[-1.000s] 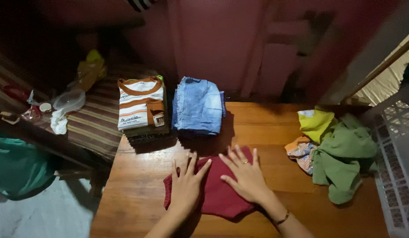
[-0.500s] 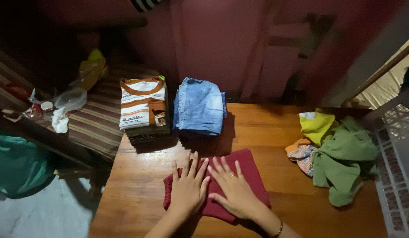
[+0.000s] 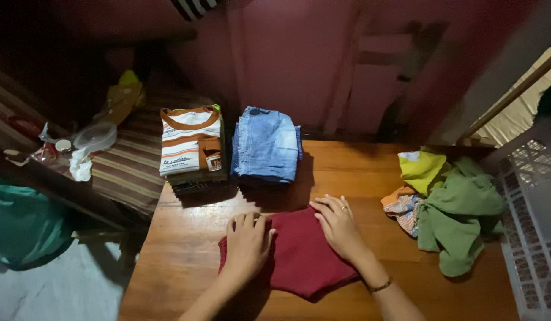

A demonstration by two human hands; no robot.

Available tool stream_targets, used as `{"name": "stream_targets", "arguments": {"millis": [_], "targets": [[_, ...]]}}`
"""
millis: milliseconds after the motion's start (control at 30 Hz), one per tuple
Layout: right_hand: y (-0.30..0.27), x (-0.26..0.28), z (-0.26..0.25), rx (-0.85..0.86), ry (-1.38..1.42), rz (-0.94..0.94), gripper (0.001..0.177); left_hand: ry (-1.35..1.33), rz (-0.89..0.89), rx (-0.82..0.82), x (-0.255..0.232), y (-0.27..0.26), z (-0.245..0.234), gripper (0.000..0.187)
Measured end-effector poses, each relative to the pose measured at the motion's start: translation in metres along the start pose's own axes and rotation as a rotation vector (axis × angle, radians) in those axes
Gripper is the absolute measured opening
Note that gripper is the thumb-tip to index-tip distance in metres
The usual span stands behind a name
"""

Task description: The person folds several garments on a wooden table, including a maroon t-shirt, a green long-sleeved shirt, and a patterned cloth. Each item is smoothed, folded into a compact rectangle, and stacked on top of previously folded clothes.

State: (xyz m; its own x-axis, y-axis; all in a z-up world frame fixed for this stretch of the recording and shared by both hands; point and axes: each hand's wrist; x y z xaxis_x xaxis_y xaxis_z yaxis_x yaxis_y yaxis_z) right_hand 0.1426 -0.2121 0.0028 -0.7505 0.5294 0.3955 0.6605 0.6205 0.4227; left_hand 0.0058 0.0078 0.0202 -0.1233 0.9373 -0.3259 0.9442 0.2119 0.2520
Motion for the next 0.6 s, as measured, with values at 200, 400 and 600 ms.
{"name": "stream_targets", "arguments": {"millis": [200,400,600], "targets": [[0.005,0.002,-0.008,-0.034,0.103,0.04,0.015,-0.03,0.001,-0.038,0.007,0.021,-0.005,0.038],[0.007,0.006,-0.016,-0.133,0.266,0.099,0.017,-0.28,-0.094,0.1,0.019,0.029,-0.008,0.027],[0.01,0.004,-0.016,-0.126,0.183,0.181,0.02,-0.324,-0.092,0.026,0.022,0.029,0.0,0.029]]}}
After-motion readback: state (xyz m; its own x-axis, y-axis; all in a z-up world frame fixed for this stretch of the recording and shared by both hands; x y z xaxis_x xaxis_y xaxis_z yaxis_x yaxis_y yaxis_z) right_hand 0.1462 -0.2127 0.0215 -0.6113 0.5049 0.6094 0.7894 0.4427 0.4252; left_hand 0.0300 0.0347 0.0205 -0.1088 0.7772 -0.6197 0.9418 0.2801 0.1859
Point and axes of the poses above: each hand's wrist, its own y-axis towards the middle knuckle, its own z-axis out of the palm, x = y × z, and after that the axes turned 2 degrees about -x, right-handed
